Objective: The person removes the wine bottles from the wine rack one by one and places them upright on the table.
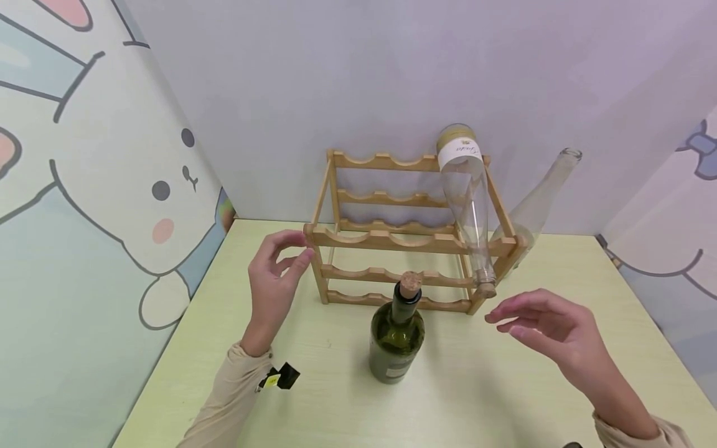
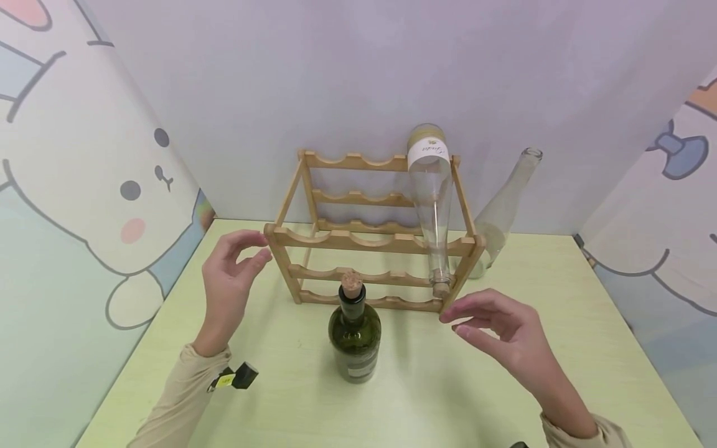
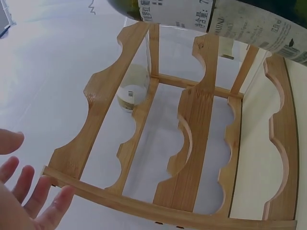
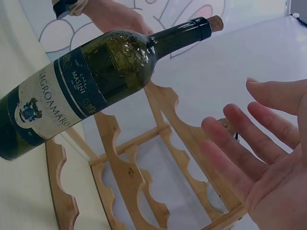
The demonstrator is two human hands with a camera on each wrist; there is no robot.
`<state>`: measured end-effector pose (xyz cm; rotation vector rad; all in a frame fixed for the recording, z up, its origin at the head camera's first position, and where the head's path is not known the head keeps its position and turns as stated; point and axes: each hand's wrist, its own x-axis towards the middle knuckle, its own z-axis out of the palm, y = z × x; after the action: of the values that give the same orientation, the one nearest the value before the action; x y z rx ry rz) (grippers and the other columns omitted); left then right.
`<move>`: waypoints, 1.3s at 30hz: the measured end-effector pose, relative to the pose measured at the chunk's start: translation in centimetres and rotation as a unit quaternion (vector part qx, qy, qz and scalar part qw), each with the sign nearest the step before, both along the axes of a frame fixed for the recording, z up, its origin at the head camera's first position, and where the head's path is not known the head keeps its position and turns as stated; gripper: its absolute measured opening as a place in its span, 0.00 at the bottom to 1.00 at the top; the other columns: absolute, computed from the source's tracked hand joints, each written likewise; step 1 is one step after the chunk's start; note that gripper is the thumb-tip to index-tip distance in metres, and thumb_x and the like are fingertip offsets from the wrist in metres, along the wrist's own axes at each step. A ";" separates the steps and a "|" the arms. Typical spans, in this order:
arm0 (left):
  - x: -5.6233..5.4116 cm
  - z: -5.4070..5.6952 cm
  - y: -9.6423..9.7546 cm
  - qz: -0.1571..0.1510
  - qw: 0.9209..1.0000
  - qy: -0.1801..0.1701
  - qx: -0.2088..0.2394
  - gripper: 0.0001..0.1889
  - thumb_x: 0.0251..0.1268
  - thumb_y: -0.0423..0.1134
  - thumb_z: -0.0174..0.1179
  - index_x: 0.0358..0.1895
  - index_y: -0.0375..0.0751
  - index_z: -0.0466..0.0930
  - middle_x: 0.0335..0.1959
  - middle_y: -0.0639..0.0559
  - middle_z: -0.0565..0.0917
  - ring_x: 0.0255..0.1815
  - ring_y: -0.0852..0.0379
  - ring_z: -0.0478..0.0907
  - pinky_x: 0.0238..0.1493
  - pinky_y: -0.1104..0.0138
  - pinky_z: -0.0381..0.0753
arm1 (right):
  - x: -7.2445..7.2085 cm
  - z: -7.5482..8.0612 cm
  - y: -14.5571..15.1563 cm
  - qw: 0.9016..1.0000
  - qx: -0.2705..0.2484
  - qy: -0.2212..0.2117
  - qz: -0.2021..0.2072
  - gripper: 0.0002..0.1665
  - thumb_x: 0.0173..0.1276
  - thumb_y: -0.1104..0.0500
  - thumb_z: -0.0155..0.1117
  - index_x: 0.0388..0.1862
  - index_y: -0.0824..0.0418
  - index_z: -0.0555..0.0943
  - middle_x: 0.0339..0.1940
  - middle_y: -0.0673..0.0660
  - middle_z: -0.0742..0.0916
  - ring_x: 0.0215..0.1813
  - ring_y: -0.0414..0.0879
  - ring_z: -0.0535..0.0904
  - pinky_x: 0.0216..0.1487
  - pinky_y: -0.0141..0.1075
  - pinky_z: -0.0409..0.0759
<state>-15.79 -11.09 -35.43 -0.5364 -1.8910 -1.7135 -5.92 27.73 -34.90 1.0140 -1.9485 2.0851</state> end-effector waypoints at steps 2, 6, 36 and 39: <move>-0.2 -0.1 -0.1 0.011 1.000 0.001 0.000 0.17 0.57 0.23 0.63 0.51 0.28 0.74 0.46 0.38 0.77 0.49 0.49 0.75 0.43 0.67 0.82 | 0.2 0.2 -0.3 1.000 0.012 0.004 0.002 0.24 0.53 0.90 0.48 0.50 0.82 0.72 0.46 0.71 0.81 0.48 0.56 0.81 0.46 0.40 0.82; -0.6 -0.3 -0.3 0.019 1.000 -0.011 -0.005 0.20 0.58 0.24 0.63 0.54 0.29 0.73 0.50 0.40 0.76 0.52 0.48 0.73 0.47 0.66 0.81 | 0.5 0.7 -1.1 0.999 0.020 0.027 0.018 0.24 0.53 0.89 0.51 0.51 0.82 0.71 0.48 0.72 0.81 0.51 0.56 0.80 0.47 0.39 0.81; -2.2 0.4 0.8 -0.015 0.993 -0.029 -0.110 0.18 0.66 0.26 0.55 0.59 0.30 0.70 0.40 0.37 0.76 0.38 0.54 0.74 0.29 0.53 0.83 | 0.0 2.8 -7.4 0.992 0.097 0.068 -0.036 0.34 0.48 0.84 0.64 0.57 0.75 0.71 0.52 0.68 0.80 0.54 0.51 0.79 0.53 0.38 0.78; -2.1 0.4 0.8 -0.016 0.993 -0.032 -0.109 0.18 0.66 0.27 0.55 0.59 0.30 0.70 0.40 0.37 0.75 0.38 0.54 0.74 0.29 0.53 0.82 | -0.3 2.7 -7.9 0.992 0.103 0.066 -0.041 0.35 0.48 0.84 0.65 0.58 0.74 0.71 0.52 0.67 0.80 0.53 0.50 0.79 0.53 0.38 0.78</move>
<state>-17.92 -10.31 -35.07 -0.6023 -2.1415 -1.5691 -6.18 19.85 -32.21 1.0593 -2.1323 1.7546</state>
